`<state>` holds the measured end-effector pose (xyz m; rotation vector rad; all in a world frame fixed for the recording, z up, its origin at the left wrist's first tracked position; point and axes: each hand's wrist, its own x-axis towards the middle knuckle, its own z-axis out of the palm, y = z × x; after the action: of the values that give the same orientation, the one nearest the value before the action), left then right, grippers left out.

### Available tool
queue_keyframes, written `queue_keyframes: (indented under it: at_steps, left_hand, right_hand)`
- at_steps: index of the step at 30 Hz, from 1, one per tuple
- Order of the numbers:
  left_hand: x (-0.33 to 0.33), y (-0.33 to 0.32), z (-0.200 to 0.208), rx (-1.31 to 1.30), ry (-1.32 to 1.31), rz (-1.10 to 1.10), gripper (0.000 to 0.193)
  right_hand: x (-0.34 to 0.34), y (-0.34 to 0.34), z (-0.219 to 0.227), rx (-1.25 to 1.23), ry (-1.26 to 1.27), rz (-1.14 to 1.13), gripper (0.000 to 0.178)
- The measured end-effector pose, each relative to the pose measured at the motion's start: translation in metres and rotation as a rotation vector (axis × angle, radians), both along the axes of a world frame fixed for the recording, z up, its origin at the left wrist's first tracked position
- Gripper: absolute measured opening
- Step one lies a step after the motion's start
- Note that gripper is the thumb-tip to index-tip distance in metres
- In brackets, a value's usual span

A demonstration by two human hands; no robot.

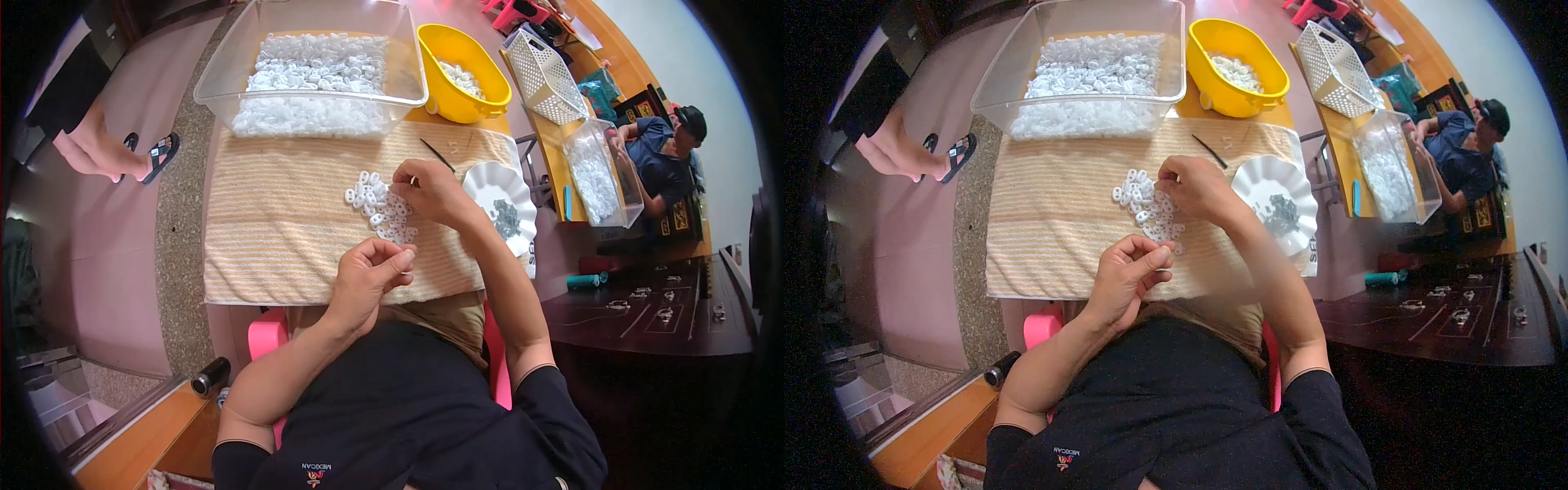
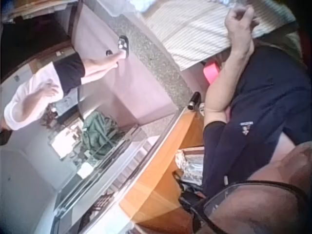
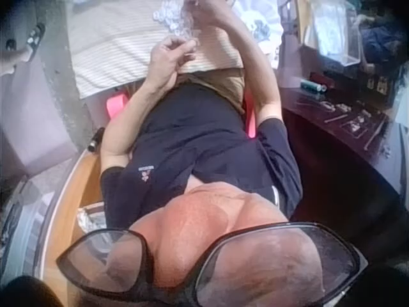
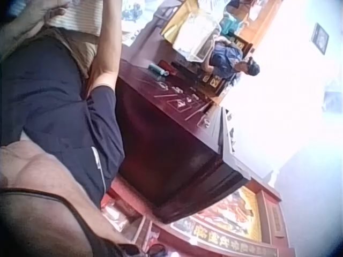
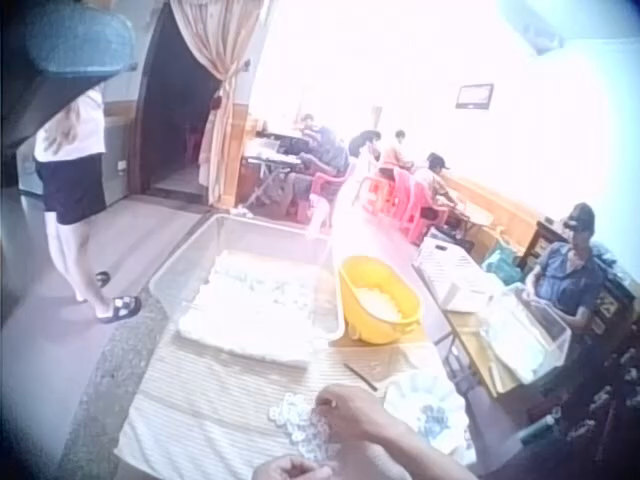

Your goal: Assembling small white plastic components by hand on a workbench.

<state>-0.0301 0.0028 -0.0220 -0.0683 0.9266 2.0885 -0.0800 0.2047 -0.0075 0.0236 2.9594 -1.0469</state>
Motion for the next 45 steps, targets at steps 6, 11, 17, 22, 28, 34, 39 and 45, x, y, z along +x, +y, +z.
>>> queue_keyframes:
  at_steps: [6, 11, 17, 22, 28, 34, 39, 45]
  left_hand:
    - [-0.001, 0.001, -0.001, 0.018, -0.004, 0.072, 0.01]
    - [-0.001, 0.001, 0.004, 0.082, -0.084, 0.12, 0.015]
    - [-0.001, 0.001, 0.001, 0.095, -0.064, 0.113, 0.011]
    - [0.0, 0.004, 0.002, 0.055, 0.002, 0.138, 0.011]
    - [0.002, 0.005, -0.002, 0.023, 0.054, 0.114, 0.01]
    - [0.005, 0.007, 0.003, 0.011, 0.069, 0.123, 0.01]
    - [0.008, 0.005, 0.001, 0.0, 0.109, 0.122, 0.011]
    - [0.009, 0.005, -0.002, -0.009, 0.126, 0.09, 0.011]
  right_hand:
    - [0.04, -0.015, 0.014, -0.446, -0.013, -0.001, 0.015]
    - [0.071, -0.027, 0.008, -0.817, -0.088, -0.035, 0.013]
    - [0.088, -0.036, -0.002, -0.783, 0.061, -0.028, 0.012]
    - [0.095, -0.034, -0.005, -0.723, 0.206, 0.065, 0.014]
    - [0.103, -0.034, 0.001, -0.938, 0.022, -0.026, 0.012]
    - [0.109, 0.019, 0.02, -0.435, 0.093, -0.126, 0.015]
    - [0.103, 0.07, 0.035, 0.221, 0.168, -0.25, 0.015]
    - [0.098, 0.081, 0.035, 0.448, -0.01, -0.265, 0.019]
